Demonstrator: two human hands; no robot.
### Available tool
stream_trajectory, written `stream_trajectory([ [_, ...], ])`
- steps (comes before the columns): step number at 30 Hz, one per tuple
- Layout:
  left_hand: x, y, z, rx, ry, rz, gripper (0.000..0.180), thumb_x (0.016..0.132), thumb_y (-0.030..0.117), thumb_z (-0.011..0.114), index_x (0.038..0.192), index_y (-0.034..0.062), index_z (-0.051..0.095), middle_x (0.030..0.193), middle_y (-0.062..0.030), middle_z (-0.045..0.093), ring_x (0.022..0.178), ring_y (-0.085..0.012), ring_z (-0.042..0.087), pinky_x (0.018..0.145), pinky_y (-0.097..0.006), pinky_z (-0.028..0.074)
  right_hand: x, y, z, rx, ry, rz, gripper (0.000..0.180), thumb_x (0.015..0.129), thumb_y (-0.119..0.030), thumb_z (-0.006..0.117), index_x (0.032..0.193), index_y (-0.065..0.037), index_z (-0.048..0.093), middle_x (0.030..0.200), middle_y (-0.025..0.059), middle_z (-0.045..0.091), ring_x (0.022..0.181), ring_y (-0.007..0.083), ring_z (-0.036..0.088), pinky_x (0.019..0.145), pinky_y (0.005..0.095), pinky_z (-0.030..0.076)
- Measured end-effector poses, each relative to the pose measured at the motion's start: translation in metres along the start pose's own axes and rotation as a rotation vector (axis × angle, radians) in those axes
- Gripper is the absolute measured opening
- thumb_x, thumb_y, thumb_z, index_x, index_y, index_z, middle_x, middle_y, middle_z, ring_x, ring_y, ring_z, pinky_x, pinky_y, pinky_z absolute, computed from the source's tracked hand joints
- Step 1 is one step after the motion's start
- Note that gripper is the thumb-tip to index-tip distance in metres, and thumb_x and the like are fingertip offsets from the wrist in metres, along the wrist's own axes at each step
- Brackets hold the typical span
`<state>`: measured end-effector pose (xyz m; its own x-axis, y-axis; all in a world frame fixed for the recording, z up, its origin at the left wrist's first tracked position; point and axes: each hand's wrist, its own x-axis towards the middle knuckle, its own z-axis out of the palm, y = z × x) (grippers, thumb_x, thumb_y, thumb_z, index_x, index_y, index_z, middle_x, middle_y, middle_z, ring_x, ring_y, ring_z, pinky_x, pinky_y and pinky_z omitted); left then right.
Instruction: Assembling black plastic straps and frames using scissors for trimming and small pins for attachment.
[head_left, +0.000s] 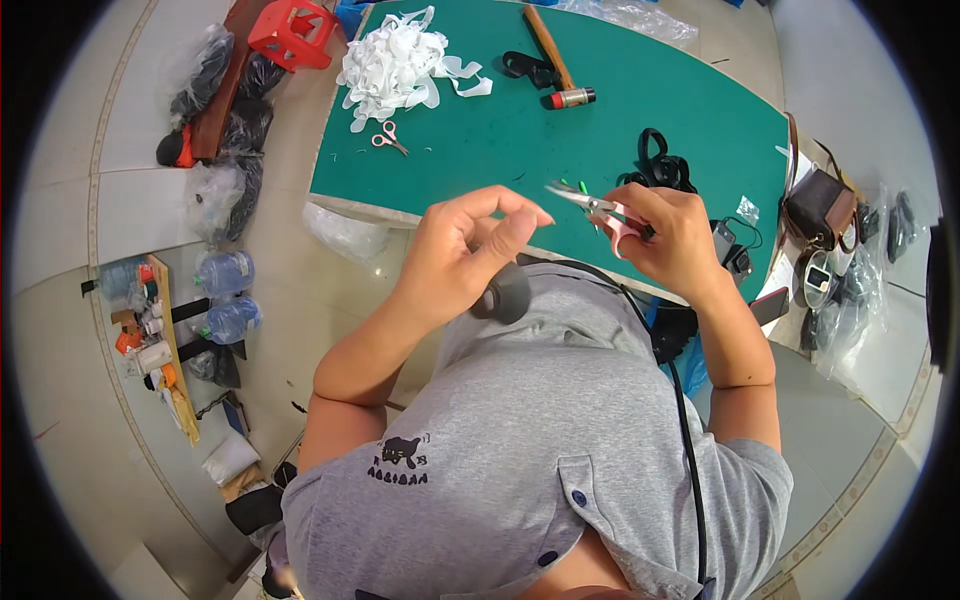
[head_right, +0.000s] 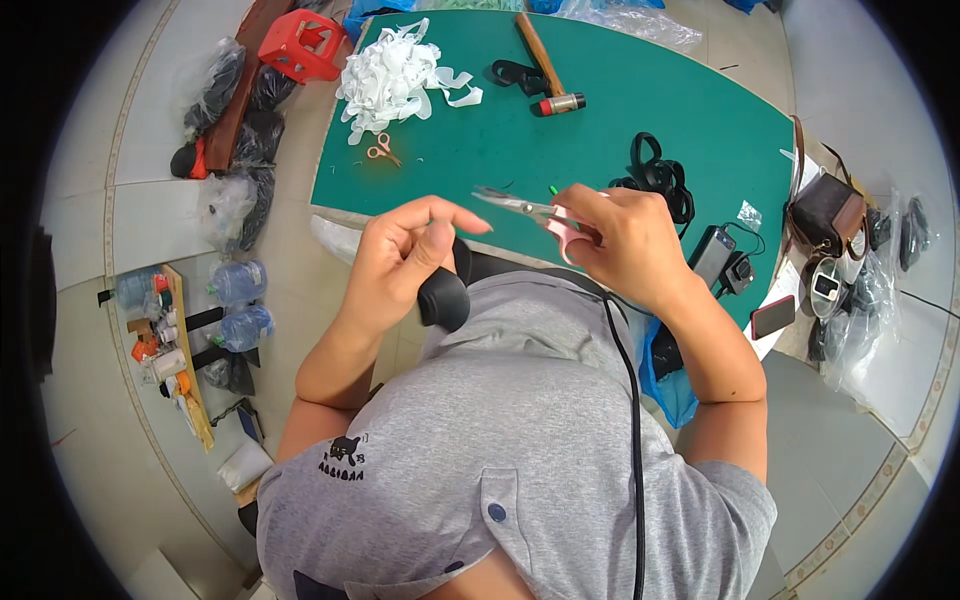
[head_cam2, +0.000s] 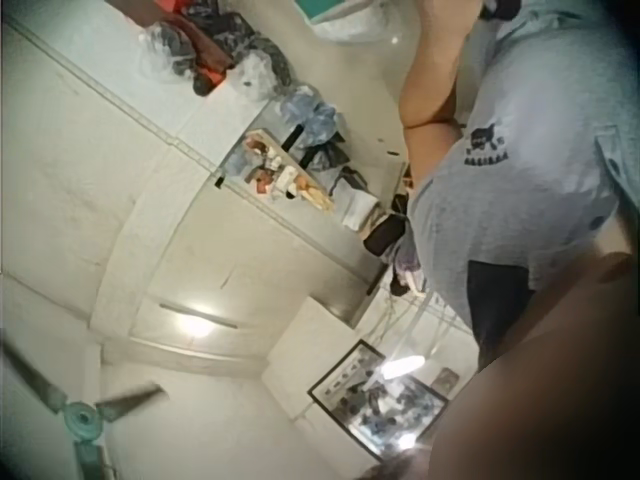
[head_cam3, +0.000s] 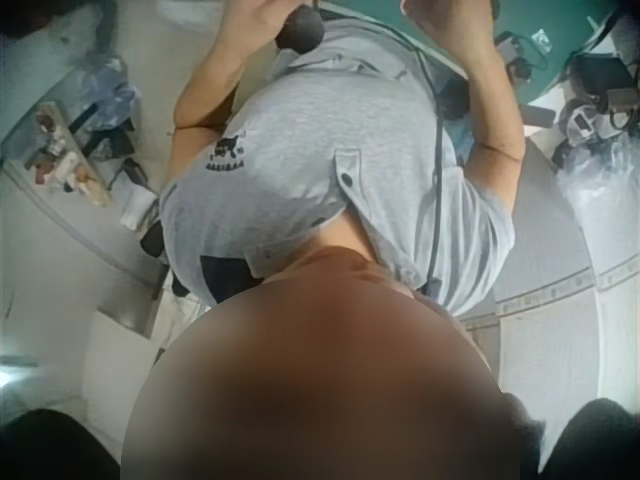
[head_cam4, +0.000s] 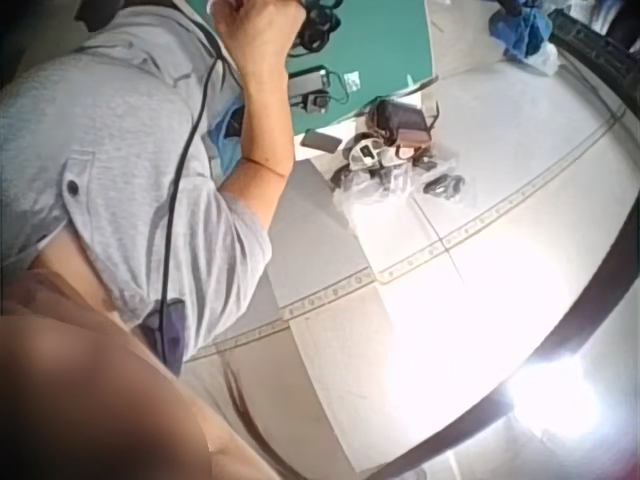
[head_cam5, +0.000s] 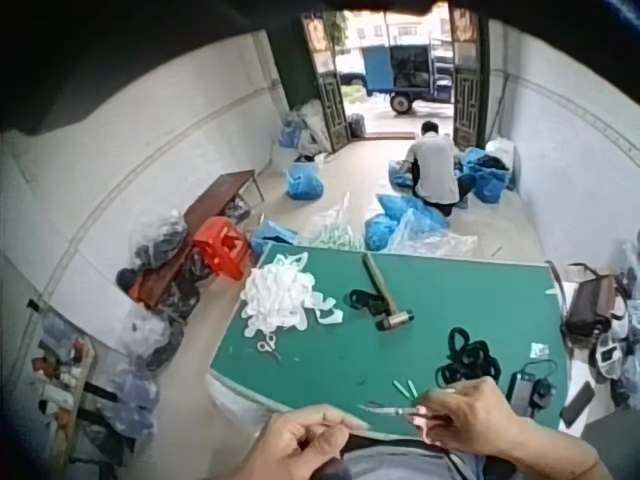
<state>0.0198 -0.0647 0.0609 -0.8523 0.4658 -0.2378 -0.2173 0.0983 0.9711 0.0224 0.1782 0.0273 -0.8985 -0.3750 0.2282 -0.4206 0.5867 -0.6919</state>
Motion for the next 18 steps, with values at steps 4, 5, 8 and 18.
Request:
stream_trajectory([
  [4,0.007,-0.007,0.008,0.055,0.067,0.032,0.023,0.090,0.023,0.064,0.094,0.0004,0.062,0.054,0.0059,0.049,0.051,0.0013,0.035,0.048,-0.019,0.025,0.000,-0.004,0.006,-0.152,0.029,-0.150,0.031,0.058,-0.002,0.070,0.087,-0.009,0.062,0.063,0.0033,0.060,0.053,0.0190,0.055,0.047,0.0304,0.045],
  [5,0.010,-0.007,0.009,0.059,0.050,0.022,0.022,0.089,0.021,0.065,0.093,0.0000,0.062,0.056,0.0051,0.051,0.052,0.0015,0.036,0.048,-0.019,0.026,0.001,-0.005,0.008,-0.154,0.031,-0.149,0.031,0.058,-0.002,0.070,0.087,-0.009,0.062,0.063,0.0033,0.060,0.053,0.0190,0.055,0.047,0.0304,0.045],
  [8,0.014,-0.020,0.013,-0.005,0.186,0.099,0.020,0.088,0.018,0.066,0.088,-0.0013,0.063,0.062,0.0032,0.056,0.054,0.0011,0.040,0.049,-0.019,0.029,0.003,-0.007,0.011,-0.229,0.049,-0.218,0.034,0.057,-0.003,0.070,0.090,-0.010,0.063,0.064,0.0023,0.060,0.054,0.0190,0.056,0.047,0.0314,0.045],
  [18,0.012,-0.030,0.014,-0.147,0.544,0.122,0.029,0.094,0.023,0.056,0.077,0.0013,0.065,0.058,0.0027,0.054,0.055,-0.0011,0.044,0.050,-0.019,0.033,0.000,-0.025,0.039,0.872,-0.006,0.347,0.034,0.080,-0.017,0.074,0.104,0.001,0.058,0.069,-0.0001,0.058,0.065,0.0061,0.056,0.060,0.0232,0.046],
])
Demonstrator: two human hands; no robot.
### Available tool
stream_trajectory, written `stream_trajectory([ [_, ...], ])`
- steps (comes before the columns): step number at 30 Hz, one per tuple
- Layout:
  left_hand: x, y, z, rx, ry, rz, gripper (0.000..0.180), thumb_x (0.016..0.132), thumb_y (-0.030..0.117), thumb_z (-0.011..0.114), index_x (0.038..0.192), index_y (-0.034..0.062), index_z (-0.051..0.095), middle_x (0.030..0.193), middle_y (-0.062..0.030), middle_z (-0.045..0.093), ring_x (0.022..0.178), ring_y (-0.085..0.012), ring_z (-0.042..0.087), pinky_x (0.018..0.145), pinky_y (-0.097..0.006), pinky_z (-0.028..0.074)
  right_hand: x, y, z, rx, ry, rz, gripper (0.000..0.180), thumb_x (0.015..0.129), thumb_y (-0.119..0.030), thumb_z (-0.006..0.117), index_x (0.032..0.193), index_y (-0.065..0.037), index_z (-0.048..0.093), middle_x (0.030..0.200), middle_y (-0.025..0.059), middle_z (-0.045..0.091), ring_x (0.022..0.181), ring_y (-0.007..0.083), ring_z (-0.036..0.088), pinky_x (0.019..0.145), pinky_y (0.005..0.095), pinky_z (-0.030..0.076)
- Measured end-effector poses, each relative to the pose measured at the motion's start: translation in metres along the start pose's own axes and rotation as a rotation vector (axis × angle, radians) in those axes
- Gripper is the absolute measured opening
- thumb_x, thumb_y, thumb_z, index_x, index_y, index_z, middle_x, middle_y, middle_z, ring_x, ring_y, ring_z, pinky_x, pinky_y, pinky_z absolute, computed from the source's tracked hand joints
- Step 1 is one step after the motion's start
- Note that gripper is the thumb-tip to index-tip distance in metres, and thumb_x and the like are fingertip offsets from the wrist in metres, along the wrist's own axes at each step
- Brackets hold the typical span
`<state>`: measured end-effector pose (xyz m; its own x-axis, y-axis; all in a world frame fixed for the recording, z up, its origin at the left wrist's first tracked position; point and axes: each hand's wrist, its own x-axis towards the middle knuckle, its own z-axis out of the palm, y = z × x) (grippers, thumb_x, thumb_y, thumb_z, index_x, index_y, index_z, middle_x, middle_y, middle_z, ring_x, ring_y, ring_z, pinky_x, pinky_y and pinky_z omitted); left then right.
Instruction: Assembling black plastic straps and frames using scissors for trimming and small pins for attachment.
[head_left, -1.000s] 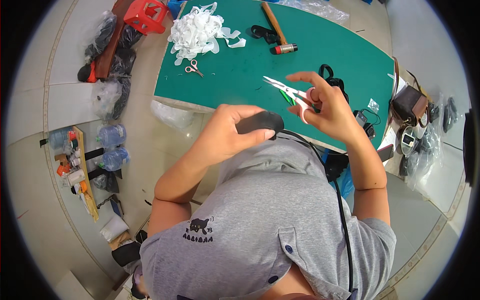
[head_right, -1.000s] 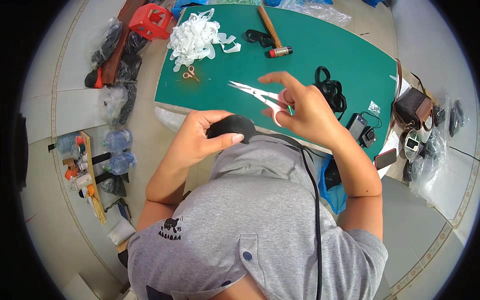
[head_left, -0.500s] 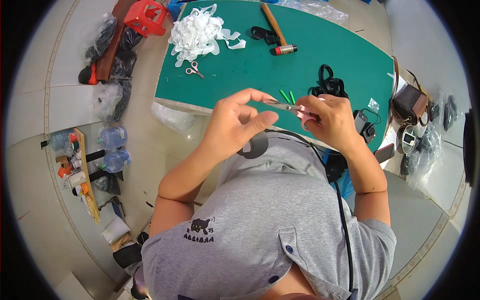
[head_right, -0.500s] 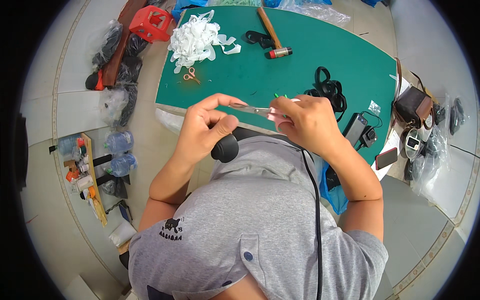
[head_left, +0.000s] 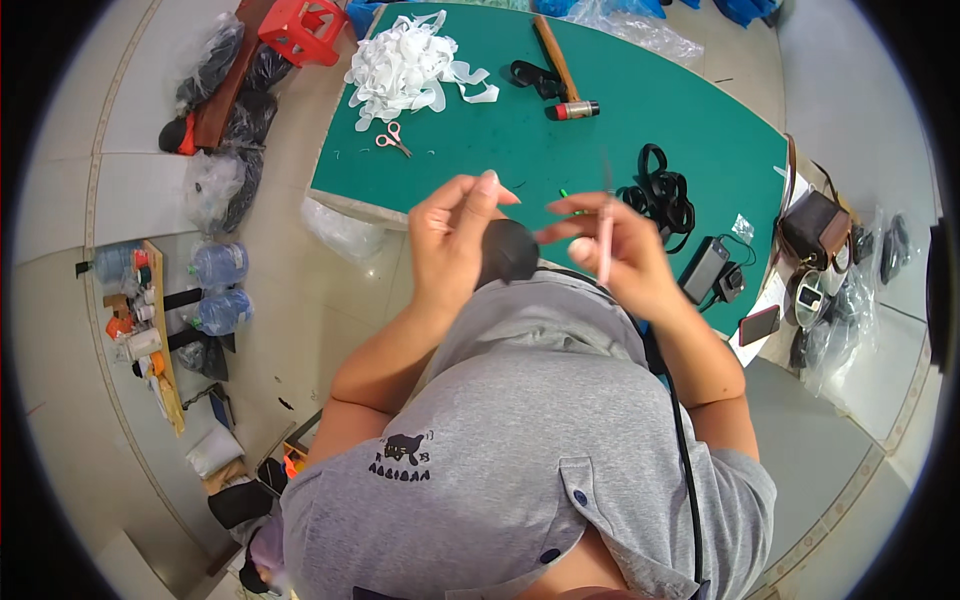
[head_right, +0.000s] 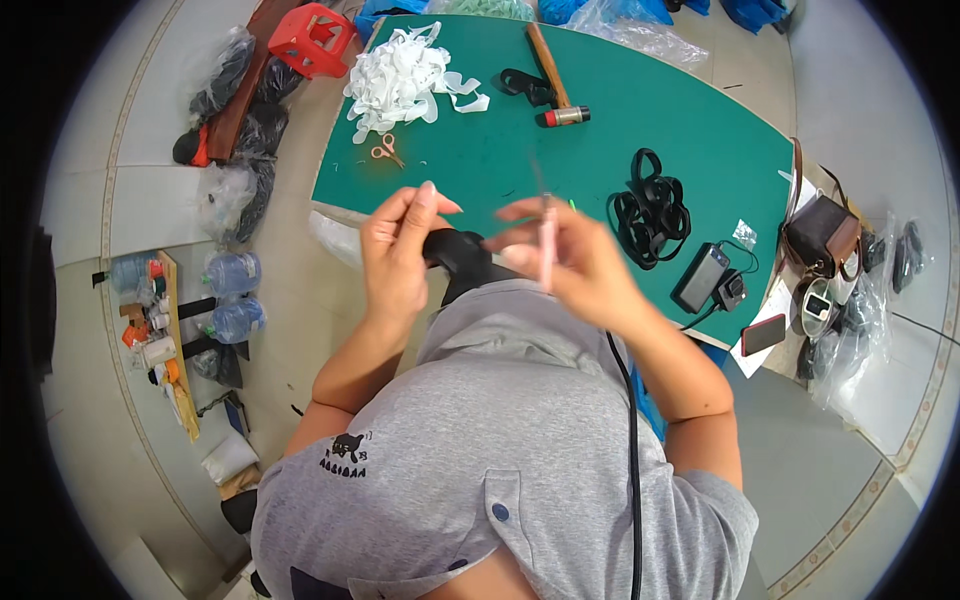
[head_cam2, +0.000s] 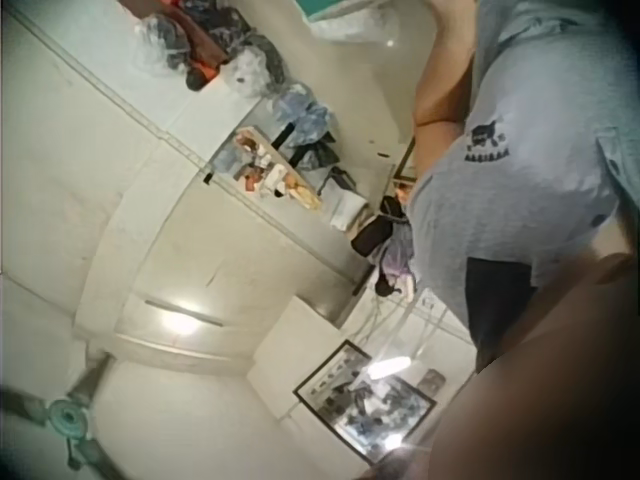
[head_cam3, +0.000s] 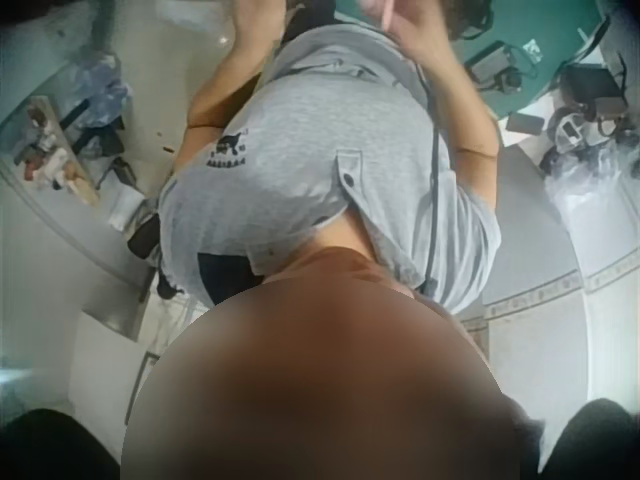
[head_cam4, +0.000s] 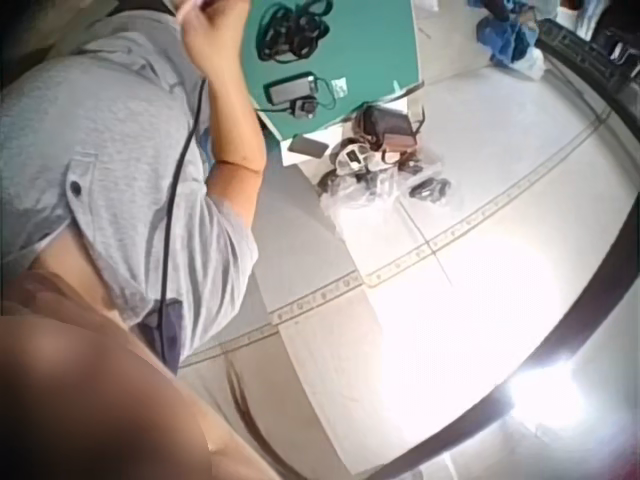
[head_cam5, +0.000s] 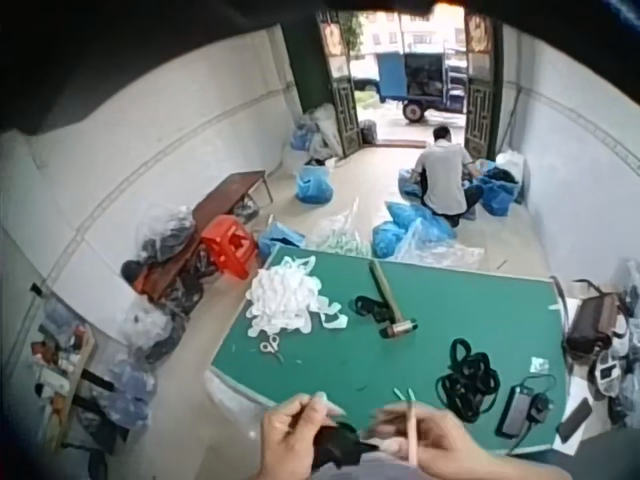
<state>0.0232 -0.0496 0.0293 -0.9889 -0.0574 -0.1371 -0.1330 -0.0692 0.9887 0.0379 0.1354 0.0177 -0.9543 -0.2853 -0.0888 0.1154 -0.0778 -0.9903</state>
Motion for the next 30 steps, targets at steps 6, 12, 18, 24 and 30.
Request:
stream_trajectory([
  [6,-0.015,-0.022,-0.023,-0.095,0.372,0.140,0.050,0.098,0.034,0.046,0.060,0.0019,0.057,0.049,-0.0001,0.049,0.046,-0.0065,0.045,0.045,-0.022,0.034,0.004,-0.007,0.022,0.144,-0.288,0.241,0.021,0.084,-0.009,0.067,0.095,0.003,0.053,0.064,0.0025,0.055,0.058,0.0102,0.057,0.054,0.0234,0.044],
  [12,-0.058,-0.106,-0.225,0.467,1.168,0.106,0.050,0.095,0.037,0.051,0.065,-0.0008,0.062,0.052,-0.0091,0.058,0.046,-0.0162,0.055,0.048,-0.028,0.044,-0.002,0.019,-0.039,-0.015,0.016,0.140,0.043,0.085,-0.012,0.063,0.117,0.010,0.043,0.059,0.0053,0.054,0.045,0.0098,0.049,0.038,0.0201,0.031],
  [18,-0.164,-0.189,-0.364,1.273,1.028,-0.756,0.046,0.084,0.031,0.065,0.123,0.0094,0.052,0.115,-0.0219,0.054,0.107,-0.0292,0.053,0.088,-0.040,0.043,0.029,0.013,-0.023,-0.055,-0.011,0.189,0.025,0.091,-0.018,0.060,0.106,-0.001,0.050,0.059,0.0008,0.051,0.043,0.0025,0.036,0.036,0.0166,0.020],
  [24,-0.166,-0.281,-0.315,0.950,1.079,-0.232,0.104,0.067,0.000,0.070,0.149,0.0123,0.009,0.139,-0.0206,0.042,0.116,-0.0368,0.051,0.099,-0.039,0.041,0.049,0.016,0.002,-0.103,-0.176,0.230,0.030,0.089,-0.016,0.060,0.112,-0.001,0.049,0.061,-0.0003,0.050,0.050,0.0042,0.048,0.040,0.0147,0.028],
  [30,-0.180,-0.273,-0.215,0.578,0.980,-0.707,0.068,0.084,0.063,0.047,0.114,0.0025,0.059,0.101,-0.0240,0.063,0.095,-0.0362,0.061,0.081,-0.045,0.048,0.075,0.019,0.033,-0.177,-0.484,0.150,0.019,0.094,-0.026,0.056,0.086,-0.010,0.053,0.056,-0.0022,0.051,0.037,0.0008,0.031,0.034,0.0172,0.017],
])
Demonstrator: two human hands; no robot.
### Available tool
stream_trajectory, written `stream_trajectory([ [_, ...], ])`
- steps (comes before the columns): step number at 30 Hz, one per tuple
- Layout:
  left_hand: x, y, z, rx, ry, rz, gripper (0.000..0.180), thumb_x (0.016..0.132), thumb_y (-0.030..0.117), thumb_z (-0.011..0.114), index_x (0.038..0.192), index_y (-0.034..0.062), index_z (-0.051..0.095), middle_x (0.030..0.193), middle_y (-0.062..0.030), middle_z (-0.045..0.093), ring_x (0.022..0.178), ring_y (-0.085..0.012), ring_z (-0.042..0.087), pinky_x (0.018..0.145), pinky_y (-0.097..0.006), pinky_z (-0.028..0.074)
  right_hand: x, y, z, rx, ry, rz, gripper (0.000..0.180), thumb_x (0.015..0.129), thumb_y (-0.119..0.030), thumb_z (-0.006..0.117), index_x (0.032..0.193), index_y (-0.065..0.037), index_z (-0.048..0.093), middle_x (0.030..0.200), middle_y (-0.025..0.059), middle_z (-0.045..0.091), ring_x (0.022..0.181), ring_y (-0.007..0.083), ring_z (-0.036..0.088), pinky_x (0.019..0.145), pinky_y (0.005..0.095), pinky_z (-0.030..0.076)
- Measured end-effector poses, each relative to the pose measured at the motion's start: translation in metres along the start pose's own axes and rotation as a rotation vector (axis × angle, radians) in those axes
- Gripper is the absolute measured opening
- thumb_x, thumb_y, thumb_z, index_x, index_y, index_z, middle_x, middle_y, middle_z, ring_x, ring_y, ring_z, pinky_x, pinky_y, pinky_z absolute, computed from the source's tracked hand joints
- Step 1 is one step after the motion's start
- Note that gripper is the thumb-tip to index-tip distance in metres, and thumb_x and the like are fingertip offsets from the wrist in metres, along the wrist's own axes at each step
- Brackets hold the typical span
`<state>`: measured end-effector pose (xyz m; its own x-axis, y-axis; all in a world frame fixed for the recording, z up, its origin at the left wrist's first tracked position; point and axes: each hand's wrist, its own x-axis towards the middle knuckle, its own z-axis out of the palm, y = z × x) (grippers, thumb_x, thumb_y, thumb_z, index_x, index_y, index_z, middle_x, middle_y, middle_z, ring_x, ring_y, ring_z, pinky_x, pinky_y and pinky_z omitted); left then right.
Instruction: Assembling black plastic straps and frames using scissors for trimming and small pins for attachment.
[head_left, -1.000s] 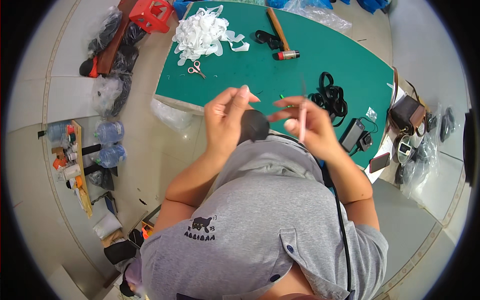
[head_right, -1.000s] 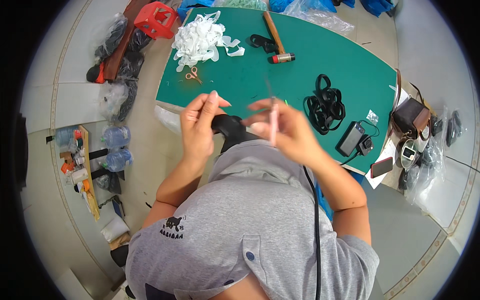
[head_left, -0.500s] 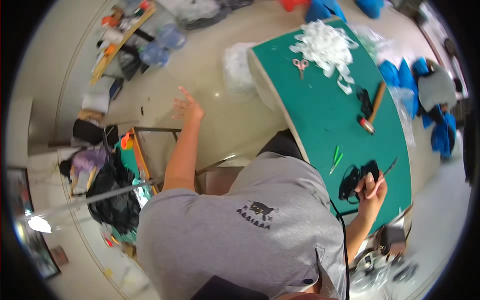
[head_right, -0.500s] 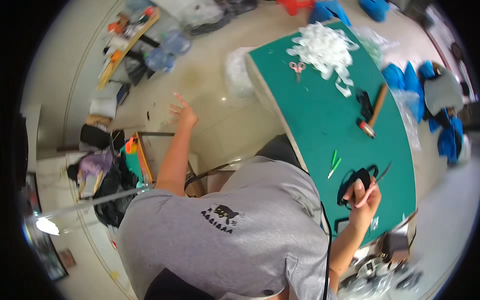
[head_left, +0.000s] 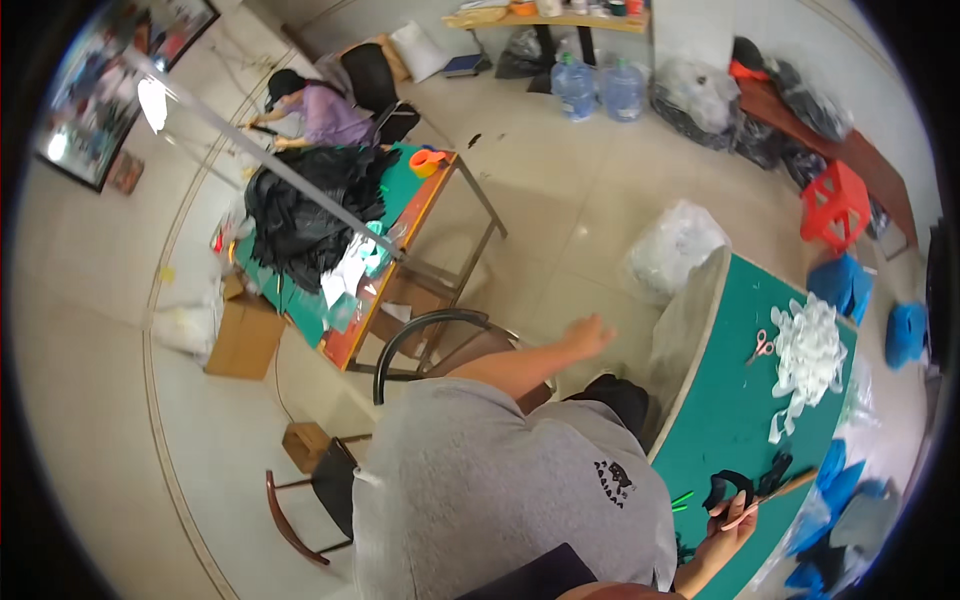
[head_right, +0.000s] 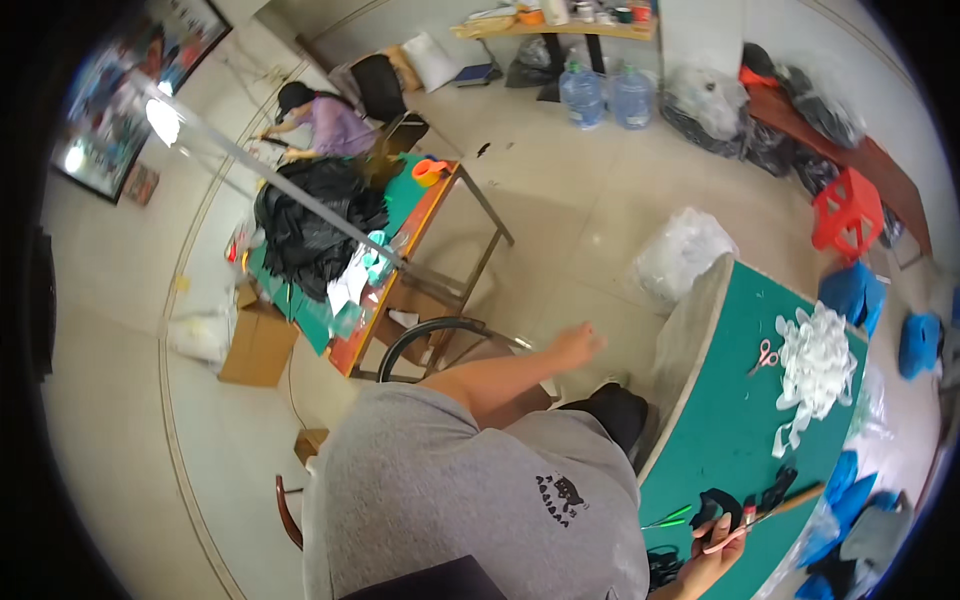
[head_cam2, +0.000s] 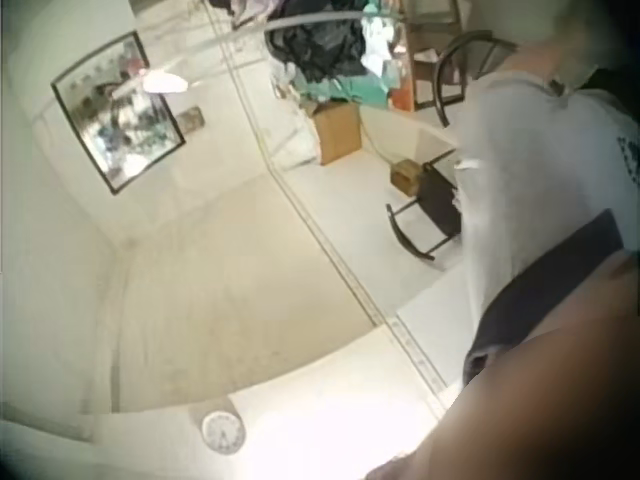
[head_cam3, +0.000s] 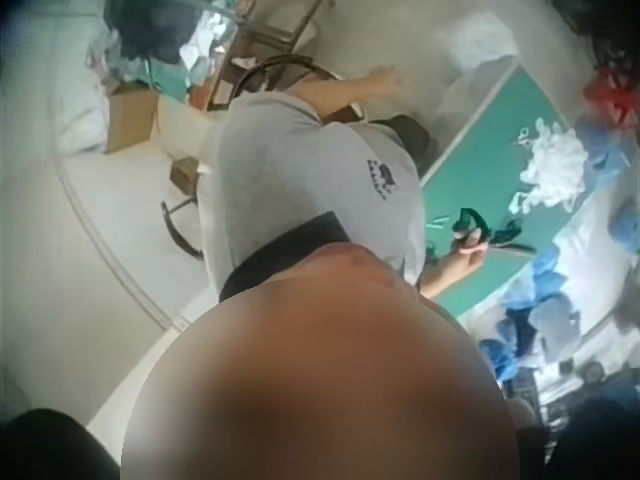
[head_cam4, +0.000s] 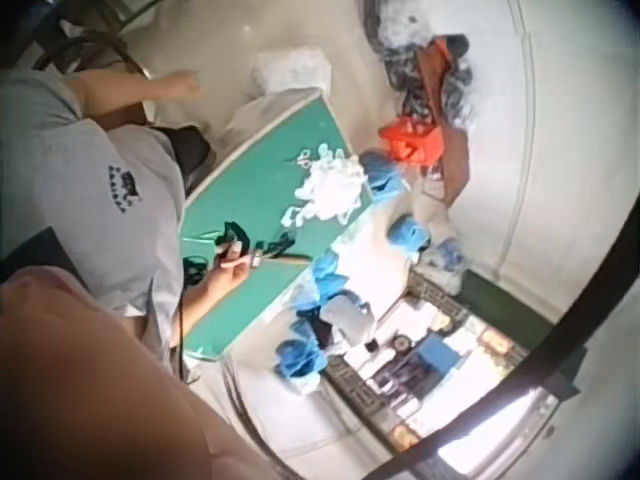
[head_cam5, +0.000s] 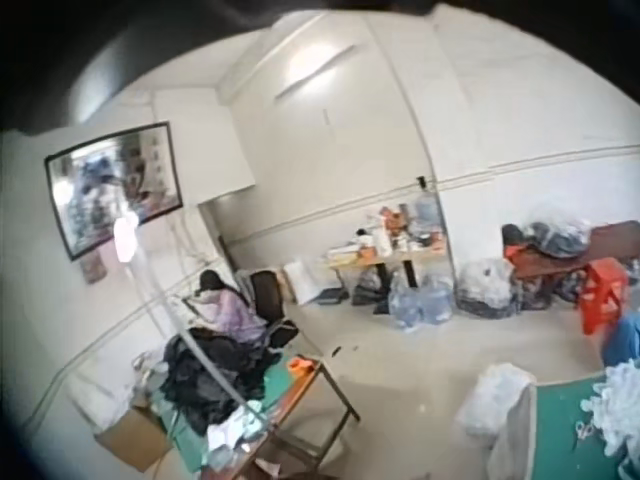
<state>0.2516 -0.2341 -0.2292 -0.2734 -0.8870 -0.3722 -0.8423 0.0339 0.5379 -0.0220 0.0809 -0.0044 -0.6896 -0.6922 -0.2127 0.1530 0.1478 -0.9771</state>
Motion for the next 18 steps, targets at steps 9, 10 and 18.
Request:
stream_trajectory([
  [9,-0.096,0.048,0.009,0.356,-0.547,-0.583,0.069,0.089,0.056,0.044,0.131,0.0006,0.046,0.135,-0.0219,0.044,0.123,-0.0325,0.044,0.101,-0.047,0.036,0.051,-0.002,0.039,0.041,-0.115,0.119,0.023,0.091,-0.031,0.060,0.083,-0.011,0.053,0.057,-0.0017,0.052,0.039,0.0007,0.034,0.034,0.0167,0.017],
  [10,-0.082,0.043,-0.033,0.222,-0.820,-0.286,0.060,0.091,0.049,0.045,0.129,0.0025,0.049,0.128,-0.0212,0.051,0.116,-0.0305,0.050,0.094,-0.044,0.041,0.058,-0.004,0.045,0.033,-0.174,0.124,0.024,0.092,-0.032,0.059,0.083,-0.011,0.053,0.057,-0.0014,0.053,0.038,0.0009,0.034,0.034,0.0166,0.017],
  [18,-0.087,0.166,-0.077,-1.178,-0.573,0.680,0.039,0.092,0.024,0.057,0.125,0.0049,0.046,0.096,-0.0094,0.064,0.092,-0.0157,0.060,0.081,-0.030,0.049,0.065,-0.041,0.080,0.023,-0.564,-0.006,0.027,0.093,-0.026,0.057,0.108,-0.005,0.049,0.055,0.0049,0.052,0.037,0.0073,0.045,0.031,0.0183,0.023],
])
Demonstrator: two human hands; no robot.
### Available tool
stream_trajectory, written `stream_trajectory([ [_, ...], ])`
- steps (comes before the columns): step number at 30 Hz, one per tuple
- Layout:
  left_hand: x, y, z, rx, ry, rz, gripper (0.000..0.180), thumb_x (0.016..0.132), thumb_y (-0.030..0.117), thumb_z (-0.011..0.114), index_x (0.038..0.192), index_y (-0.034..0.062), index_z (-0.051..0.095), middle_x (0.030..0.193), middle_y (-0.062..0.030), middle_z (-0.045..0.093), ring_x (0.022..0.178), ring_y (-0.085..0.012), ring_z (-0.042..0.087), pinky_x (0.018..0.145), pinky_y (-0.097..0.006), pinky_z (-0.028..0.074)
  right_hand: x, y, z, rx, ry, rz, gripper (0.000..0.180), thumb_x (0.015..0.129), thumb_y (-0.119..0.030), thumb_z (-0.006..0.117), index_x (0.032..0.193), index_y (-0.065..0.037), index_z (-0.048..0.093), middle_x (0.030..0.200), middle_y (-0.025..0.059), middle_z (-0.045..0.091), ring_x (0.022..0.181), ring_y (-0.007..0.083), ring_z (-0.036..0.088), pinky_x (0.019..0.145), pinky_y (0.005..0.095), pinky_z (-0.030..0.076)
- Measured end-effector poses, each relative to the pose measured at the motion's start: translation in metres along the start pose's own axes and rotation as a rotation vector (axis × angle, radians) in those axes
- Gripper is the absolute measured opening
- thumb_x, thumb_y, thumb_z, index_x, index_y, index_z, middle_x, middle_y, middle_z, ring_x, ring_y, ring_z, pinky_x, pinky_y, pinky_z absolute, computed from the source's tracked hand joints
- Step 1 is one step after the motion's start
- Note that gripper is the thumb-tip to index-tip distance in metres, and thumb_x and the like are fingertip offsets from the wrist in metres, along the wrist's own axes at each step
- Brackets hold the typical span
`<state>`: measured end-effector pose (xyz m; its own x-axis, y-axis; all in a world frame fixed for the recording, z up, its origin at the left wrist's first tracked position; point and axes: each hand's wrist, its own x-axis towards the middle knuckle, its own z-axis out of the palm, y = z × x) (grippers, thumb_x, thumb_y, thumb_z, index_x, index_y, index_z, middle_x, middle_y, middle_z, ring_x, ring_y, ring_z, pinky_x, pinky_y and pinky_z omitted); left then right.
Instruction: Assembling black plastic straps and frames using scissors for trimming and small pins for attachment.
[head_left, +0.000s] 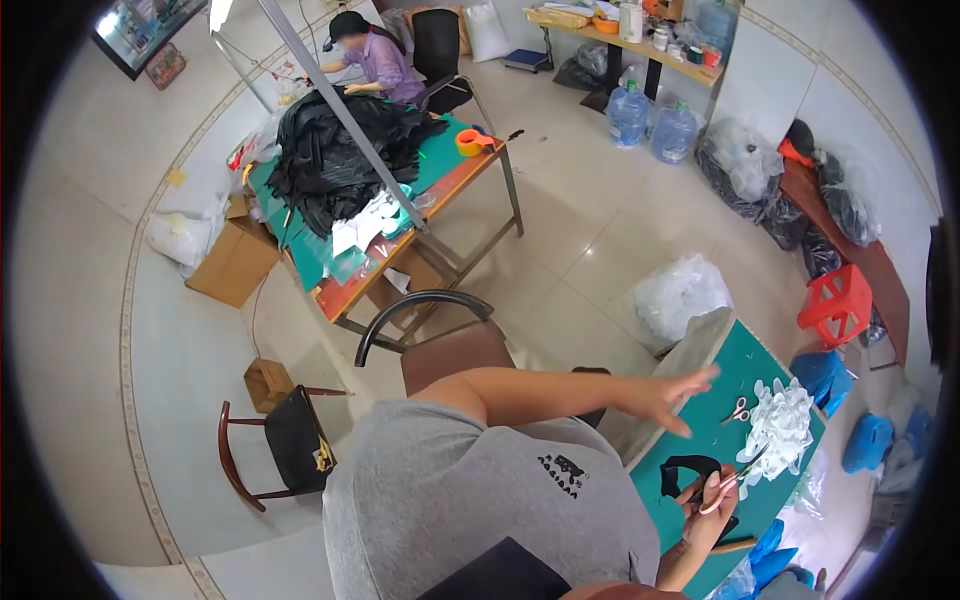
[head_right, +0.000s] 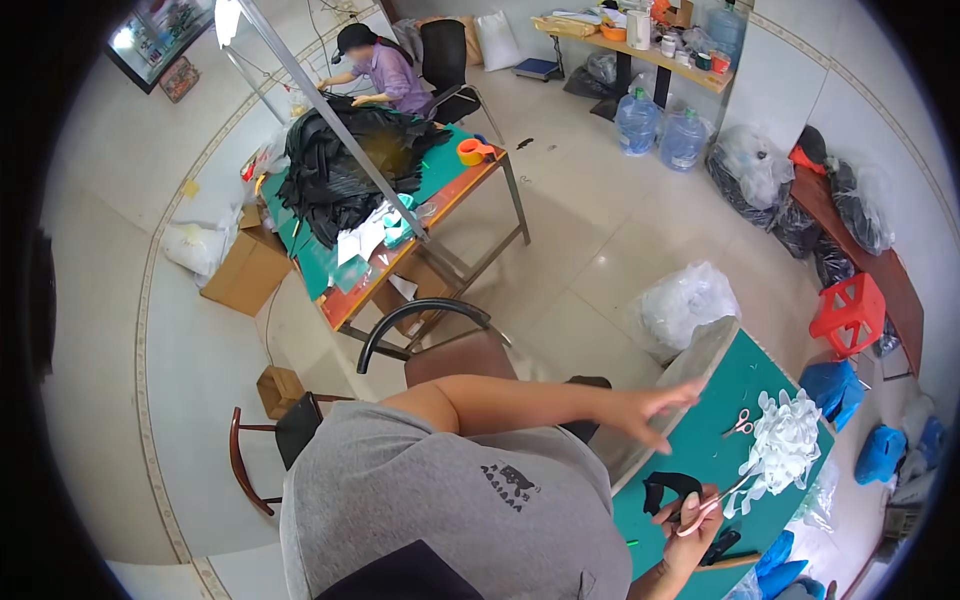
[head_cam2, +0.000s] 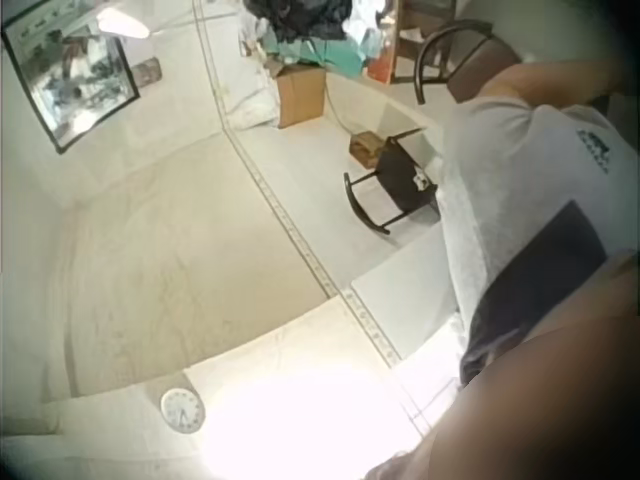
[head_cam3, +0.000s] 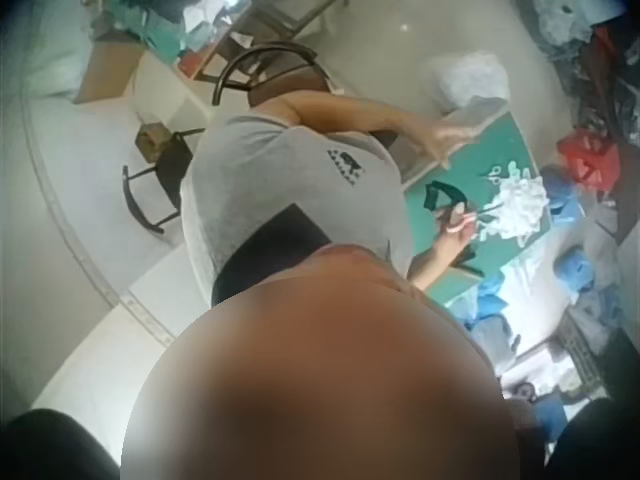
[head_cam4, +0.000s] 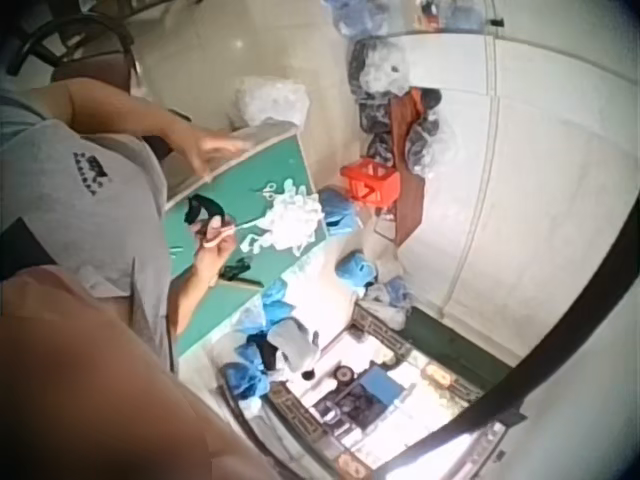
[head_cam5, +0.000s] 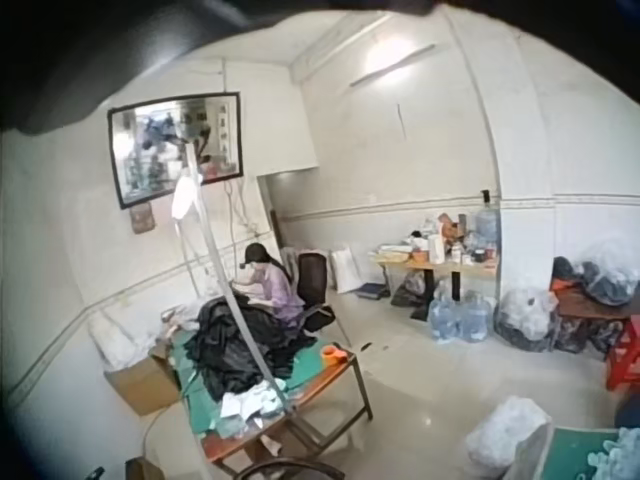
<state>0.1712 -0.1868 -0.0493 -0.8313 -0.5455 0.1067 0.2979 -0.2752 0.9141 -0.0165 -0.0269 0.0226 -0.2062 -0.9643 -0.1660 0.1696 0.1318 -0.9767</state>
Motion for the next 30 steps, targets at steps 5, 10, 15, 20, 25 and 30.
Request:
stream_trajectory([
  [5,-0.001,0.036,0.050,0.231,-0.306,-0.167,0.036,0.093,0.031,0.057,0.111,0.0004,0.056,0.088,-0.0040,0.062,0.086,-0.0117,0.058,0.075,-0.029,0.047,-0.011,-0.009,0.031,0.055,0.270,-0.068,0.026,0.093,-0.028,0.056,0.105,-0.006,0.050,0.056,0.0022,0.054,0.035,0.0057,0.043,0.031,0.0172,0.026],
  [10,-0.012,0.064,0.059,-0.197,-0.050,-0.316,0.022,0.094,0.020,0.056,0.102,-0.0004,0.056,0.097,-0.0098,0.066,0.089,-0.0163,0.064,0.078,-0.030,0.052,0.001,-0.032,0.033,0.276,0.297,0.202,0.030,0.086,-0.035,0.064,0.097,-0.009,0.055,0.058,-0.0013,0.052,0.044,0.0031,0.041,0.034,0.0177,0.024],
  [15,-0.008,0.091,0.074,-0.165,-0.104,-0.489,0.030,0.098,0.028,0.047,0.107,0.0009,0.056,0.106,-0.0097,0.064,0.096,-0.0186,0.063,0.080,-0.033,0.053,-0.010,-0.034,0.026,0.420,0.258,0.134,0.022,0.088,-0.023,0.062,0.093,-0.004,0.054,0.054,0.0023,0.052,0.039,0.0076,0.046,0.031,0.0181,0.032],
  [20,-0.004,0.078,0.089,-0.184,-0.142,-0.546,0.031,0.097,0.029,0.049,0.106,0.0005,0.058,0.105,-0.0090,0.063,0.096,-0.0180,0.063,0.078,-0.034,0.055,-0.029,-0.024,0.018,0.533,0.347,0.115,0.020,0.088,-0.021,0.063,0.091,-0.004,0.054,0.054,0.0026,0.051,0.040,0.0074,0.049,0.029,0.0168,0.030],
  [25,-0.008,0.066,0.101,-0.289,-0.185,-0.606,0.036,0.097,0.033,0.048,0.106,-0.0005,0.060,0.102,-0.0082,0.064,0.092,-0.0166,0.062,0.081,-0.035,0.052,-0.052,-0.022,0.009,0.603,0.385,0.198,0.020,0.088,-0.020,0.064,0.089,-0.003,0.054,0.052,0.0006,0.048,0.039,0.0063,0.048,0.027,0.0169,0.029],
  [30,-0.001,0.055,0.115,-0.308,-0.231,-0.656,0.043,0.098,0.037,0.043,0.105,-0.0030,0.059,0.073,-0.0020,0.053,0.059,-0.0120,0.046,0.062,-0.030,0.044,-0.063,-0.018,0.006,0.592,0.332,0.188,0.017,0.087,-0.019,0.065,0.088,-0.005,0.055,0.057,0.0016,0.054,0.041,0.0046,0.050,0.027,0.0158,0.028],
])
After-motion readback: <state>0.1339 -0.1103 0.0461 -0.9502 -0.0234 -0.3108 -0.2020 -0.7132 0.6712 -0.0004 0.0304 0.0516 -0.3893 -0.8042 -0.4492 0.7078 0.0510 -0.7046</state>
